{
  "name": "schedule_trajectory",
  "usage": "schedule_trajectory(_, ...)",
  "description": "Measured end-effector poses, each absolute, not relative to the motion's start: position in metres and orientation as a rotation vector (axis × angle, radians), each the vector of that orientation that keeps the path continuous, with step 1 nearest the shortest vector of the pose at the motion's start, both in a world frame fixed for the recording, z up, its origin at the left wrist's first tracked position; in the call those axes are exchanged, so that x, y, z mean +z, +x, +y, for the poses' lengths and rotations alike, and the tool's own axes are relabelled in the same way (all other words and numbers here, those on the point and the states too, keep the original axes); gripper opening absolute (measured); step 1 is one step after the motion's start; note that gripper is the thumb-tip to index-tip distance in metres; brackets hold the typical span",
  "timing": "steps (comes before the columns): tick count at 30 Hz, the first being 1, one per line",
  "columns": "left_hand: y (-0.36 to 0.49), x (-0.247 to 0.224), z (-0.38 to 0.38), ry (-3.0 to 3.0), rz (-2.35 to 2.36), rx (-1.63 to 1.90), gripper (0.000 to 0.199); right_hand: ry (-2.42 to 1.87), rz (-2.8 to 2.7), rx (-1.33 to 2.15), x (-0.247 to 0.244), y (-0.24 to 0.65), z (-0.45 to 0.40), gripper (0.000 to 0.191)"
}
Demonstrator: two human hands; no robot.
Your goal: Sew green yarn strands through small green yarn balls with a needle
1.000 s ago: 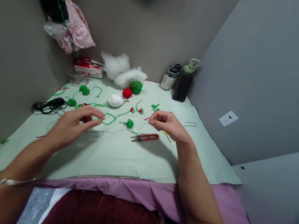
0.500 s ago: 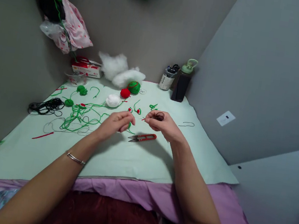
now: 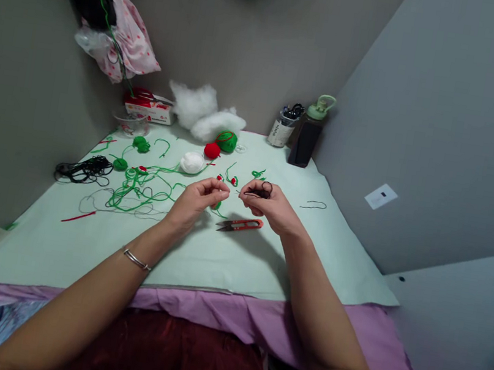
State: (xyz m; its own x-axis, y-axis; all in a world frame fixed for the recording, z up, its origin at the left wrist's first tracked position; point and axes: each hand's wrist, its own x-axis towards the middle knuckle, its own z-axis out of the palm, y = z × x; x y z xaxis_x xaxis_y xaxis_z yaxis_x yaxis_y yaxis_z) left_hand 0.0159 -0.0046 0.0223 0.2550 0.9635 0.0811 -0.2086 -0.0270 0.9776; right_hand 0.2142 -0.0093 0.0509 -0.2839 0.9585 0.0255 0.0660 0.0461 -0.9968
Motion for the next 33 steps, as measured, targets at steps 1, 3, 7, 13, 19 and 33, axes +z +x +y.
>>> schedule_trajectory(1, 0.0160, 0.0213, -0.0046, 1.226, 0.841, 1.136, 0.025, -1.079, -1.488, 1.359, 0.0510, 0.2132, -0.0094, 0.019)
schedule_trajectory(3, 0.0160, 0.0206, -0.0044, 1.237, 0.838, 1.127, 0.027, -1.056, -1.491, 1.366, 0.0510, 0.2116, -0.0093, 0.017)
schedule_trajectory(7, 0.0164, 0.0224, -0.0050, 1.234, 0.824, 1.130, 0.028, -1.032, -1.531, 1.359, 0.0509, 0.2103, -0.0101, 0.011)
schedule_trajectory(13, 0.0174, 0.0252, -0.0079, 1.253, 0.833, 1.128, 0.026, -1.042, -1.554, 1.344, 0.0499, 0.2097, -0.0114, 0.010)
schedule_trajectory(19, 0.0177, 0.0246, -0.0075, 1.267, 0.865, 1.128, 0.027, -1.053, -1.556, 1.328, 0.0493, 0.2081, -0.0109, 0.011)
schedule_trajectory(33, 0.0158, 0.0219, -0.0063, 1.340, 0.869, 1.104, 0.020, -1.070, -1.566, 1.350, 0.0471, 0.2066, -0.0119, 0.014)
